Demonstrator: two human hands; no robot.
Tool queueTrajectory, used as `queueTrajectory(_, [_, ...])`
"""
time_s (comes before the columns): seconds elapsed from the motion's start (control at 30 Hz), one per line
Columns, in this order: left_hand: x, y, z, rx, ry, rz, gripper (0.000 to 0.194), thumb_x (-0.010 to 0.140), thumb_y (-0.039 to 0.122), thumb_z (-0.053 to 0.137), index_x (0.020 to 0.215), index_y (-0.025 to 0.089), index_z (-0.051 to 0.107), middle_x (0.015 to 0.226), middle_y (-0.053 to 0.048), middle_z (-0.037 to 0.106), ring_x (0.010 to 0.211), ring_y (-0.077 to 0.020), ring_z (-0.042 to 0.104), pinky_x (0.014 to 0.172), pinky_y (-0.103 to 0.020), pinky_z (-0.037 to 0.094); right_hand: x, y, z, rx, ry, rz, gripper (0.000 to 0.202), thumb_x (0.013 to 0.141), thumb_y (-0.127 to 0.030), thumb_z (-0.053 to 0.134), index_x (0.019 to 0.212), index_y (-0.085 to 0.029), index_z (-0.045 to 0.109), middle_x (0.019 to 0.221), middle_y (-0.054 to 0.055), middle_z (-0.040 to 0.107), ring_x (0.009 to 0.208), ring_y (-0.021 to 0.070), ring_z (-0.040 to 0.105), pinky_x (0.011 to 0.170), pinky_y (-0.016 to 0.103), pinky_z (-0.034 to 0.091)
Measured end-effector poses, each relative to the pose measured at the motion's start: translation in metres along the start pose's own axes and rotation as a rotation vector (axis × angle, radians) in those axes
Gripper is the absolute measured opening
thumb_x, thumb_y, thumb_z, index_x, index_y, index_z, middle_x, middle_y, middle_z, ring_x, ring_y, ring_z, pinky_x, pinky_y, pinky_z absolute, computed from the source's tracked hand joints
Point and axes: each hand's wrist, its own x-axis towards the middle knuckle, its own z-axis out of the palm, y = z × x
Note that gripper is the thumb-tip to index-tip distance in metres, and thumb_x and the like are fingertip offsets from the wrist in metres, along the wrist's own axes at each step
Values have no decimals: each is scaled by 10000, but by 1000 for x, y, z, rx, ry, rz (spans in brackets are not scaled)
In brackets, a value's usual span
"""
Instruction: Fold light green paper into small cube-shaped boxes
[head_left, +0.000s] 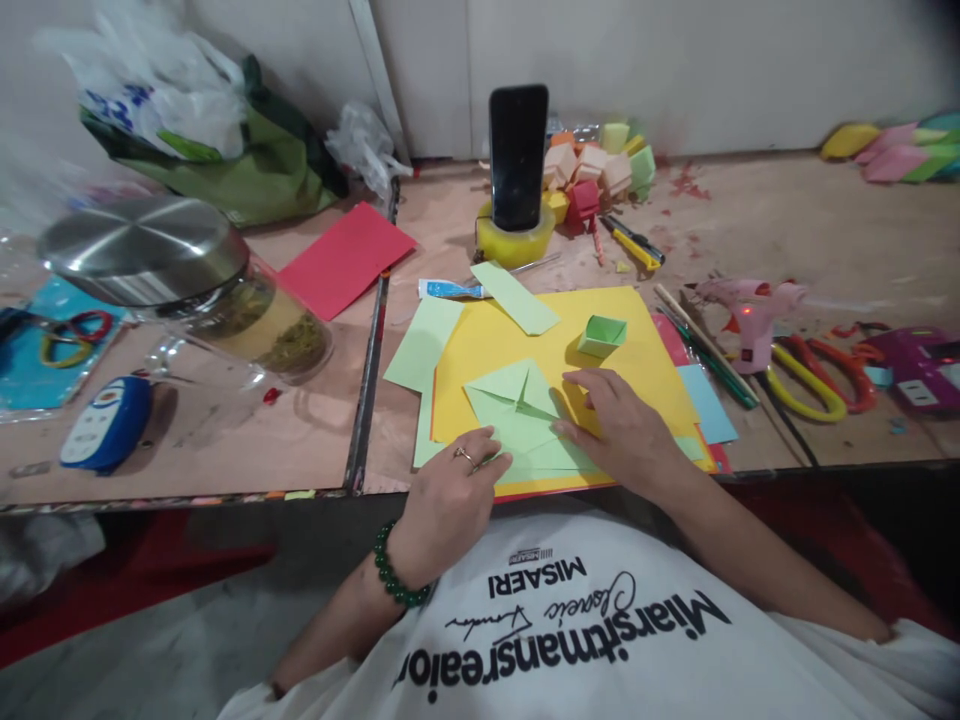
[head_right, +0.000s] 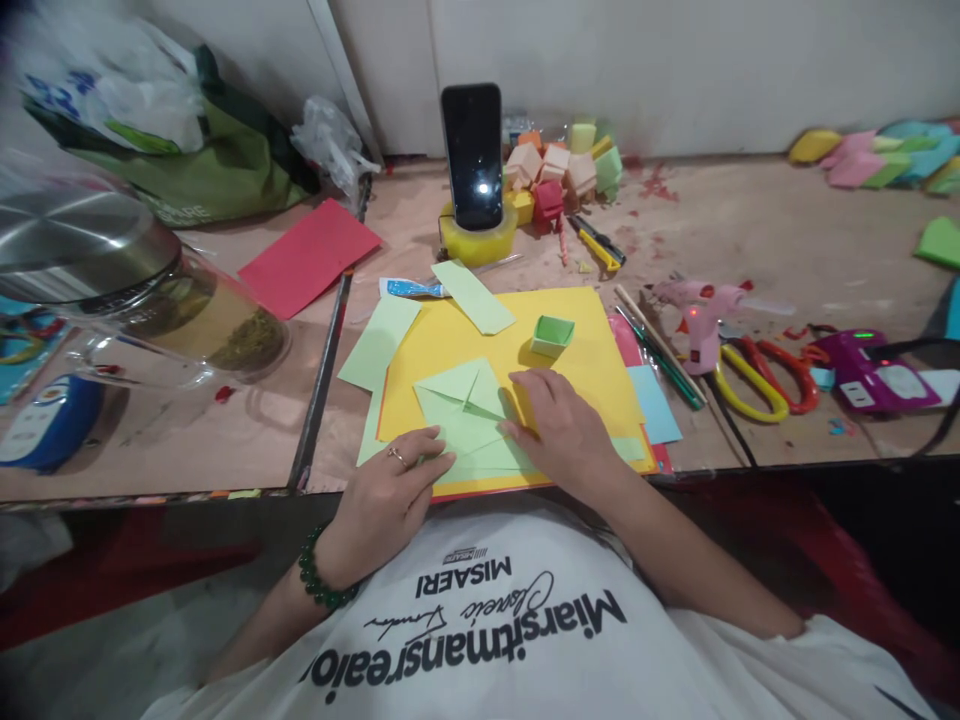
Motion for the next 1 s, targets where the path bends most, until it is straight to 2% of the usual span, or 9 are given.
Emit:
queueTrajectory(0.13, [3, 4, 0, 38, 4, -4, 266, 808, -11, 423, 922, 120, 624, 897, -101, 675, 988, -241, 664, 788, -382, 615, -5, -6, 1, 42, 72, -109, 194, 885, -366, 567, 1041, -251, 552, 1009, 88, 605, 906, 234, 608, 713, 375, 552])
queueTrajectory(0.23, [6, 9, 0, 101, -26, 1, 249, 813, -13, 417, 884, 113, 620, 860, -102, 666, 967, -240, 662, 805, -376, 607, -7, -15, 1, 60, 56, -95, 164, 865, -370, 598, 936, -230, 551, 878, 59, 590, 792, 196, 602, 642, 325, 533])
queueTrajectory(0.4, [6, 11, 0, 199, -74, 52, 306, 857, 17, 413, 1075, 101, 612, 891, -121, 665, 990, -246, 645, 776, -383, 606, -5, -17, 2, -15, 15, 53, 282, 826, -389, 618, 995, -205, 488, 911, 77, 583, 810, 228, 623, 622, 346, 528])
queueTrajectory(0.63, [4, 8, -2, 115, -68, 33, 292, 838, 5, 417, 1009, 103, 632, 945, -138, 678, 1035, -263, 645, 785, -420, 605, -9, -3, -2, 67, -50, 100, 201, 872, -264, 480, 1067, -218, 466, 988, 91, 588, 852, 233, 635, 633, 352, 534])
queueTrajectory(0.73, [1, 8, -2, 77, -44, 22, 280, 832, 7, 424, 981, 107, 640, 963, -135, 691, 1045, -262, 651, 798, -419, 604, -10, 1, -5, 101, -62, 64, 201, 875, -214, 451, 1076, -218, 465, 985, 90, 586, 863, 225, 628, 644, 346, 536])
queueTrajectory(0.9, [0, 10, -1, 52, -33, -25, 300, 814, 4, 419, 975, 120, 644, 983, -132, 694, 1059, -255, 647, 802, -410, 600, -12, 5, -8, 221, -24, -19, 159, 885, -215, 482, 1037, -209, 530, 924, 69, 600, 710, 161, 602, 591, 288, 521])
queueTrajectory(1.0, [4, 14, -1, 85, -58, -45, 270, 798, 1, 427, 924, 120, 634, 912, -119, 688, 1036, -253, 647, 806, -398, 592, -15, 5, -6, 180, 1, -67, 257, 885, -140, 422, 1034, -223, 615, 943, 74, 614, 761, 164, 621, 601, 281, 522])
